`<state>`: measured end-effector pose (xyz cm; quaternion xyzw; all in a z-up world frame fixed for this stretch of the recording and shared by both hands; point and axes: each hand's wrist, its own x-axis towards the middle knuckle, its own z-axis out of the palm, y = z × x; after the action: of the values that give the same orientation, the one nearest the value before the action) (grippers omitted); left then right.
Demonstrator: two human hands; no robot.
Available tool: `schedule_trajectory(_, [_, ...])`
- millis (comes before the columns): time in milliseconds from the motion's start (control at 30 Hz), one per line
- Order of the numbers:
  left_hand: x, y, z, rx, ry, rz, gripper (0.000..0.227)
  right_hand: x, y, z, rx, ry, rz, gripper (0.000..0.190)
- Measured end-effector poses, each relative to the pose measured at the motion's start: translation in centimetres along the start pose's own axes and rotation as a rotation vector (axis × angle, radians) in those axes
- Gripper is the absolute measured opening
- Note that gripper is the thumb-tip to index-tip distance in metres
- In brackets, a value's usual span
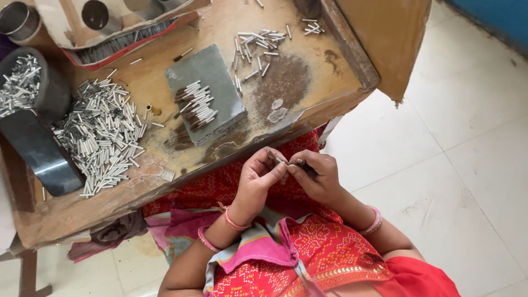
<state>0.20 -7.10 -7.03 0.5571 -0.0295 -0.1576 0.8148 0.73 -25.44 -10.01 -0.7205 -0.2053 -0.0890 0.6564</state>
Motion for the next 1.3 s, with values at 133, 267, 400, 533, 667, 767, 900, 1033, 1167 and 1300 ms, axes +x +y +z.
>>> schedule_trajectory(133, [0.5, -0.3, 0.6, -0.003, -0.022, -0.018, 0.005, -0.4, 0.0, -0.6, 0.013, 0.026, 0.02, 0.003])
schedule_trajectory(267, [0.6, -0.2, 1.0, -0.005, -0.013, -0.031, 0.005, -0.5, -0.4, -0.8, 0.087, 0.019, 0.055, 0.003])
schedule_trajectory(400, [0.1, 0.0, 1.0, -0.014, -0.001, 0.007, 0.005, -0.2, -0.6, -0.9, 0.076, -0.032, 0.006, 0.004])
schedule_trajectory(533, [-0.2, 1.5, 1.0, -0.094, 0.005, 0.077, 0.002, 0.0, -0.6, -0.6, 0.011, -0.112, -0.06, 0.004])
schedule_trajectory(667, [-0.6, 2.5, 1.2, 0.188, 0.023, 0.272, 0.005, -0.1, -0.8, 0.2, -0.024, -0.029, -0.041, 0.008])
schedule_trajectory(767, [-0.8, 3.0, 1.0, 0.322, 0.02, 0.372, 0.008, -0.4, -0.3, 0.5, -0.037, -0.029, -0.003, 0.008])
schedule_trajectory(900, [-0.9, 1.9, -1.6, -0.065, -0.046, 0.13, 0.007, 0.2, -1.3, 1.0, -0.082, -0.097, -0.135, 0.006])
schedule_trajectory(1033, [-1.2, 2.8, -1.9, -0.036, -0.037, 0.262, 0.01, 0.2, -1.8, 1.8, -0.114, -0.065, -0.119, 0.006])
schedule_trajectory(1167, [-2.2, 4.1, -1.4, 0.305, 0.011, 0.432, 0.01, 0.4, -2.1, 2.5, -0.109, -0.062, -0.029, 0.009])
schedule_trajectory(1300, [-2.9, 4.8, -1.4, 0.422, 0.055, 0.51, 0.011, 0.9, -3.4, 3.3, -0.131, -0.06, -0.09, 0.008])
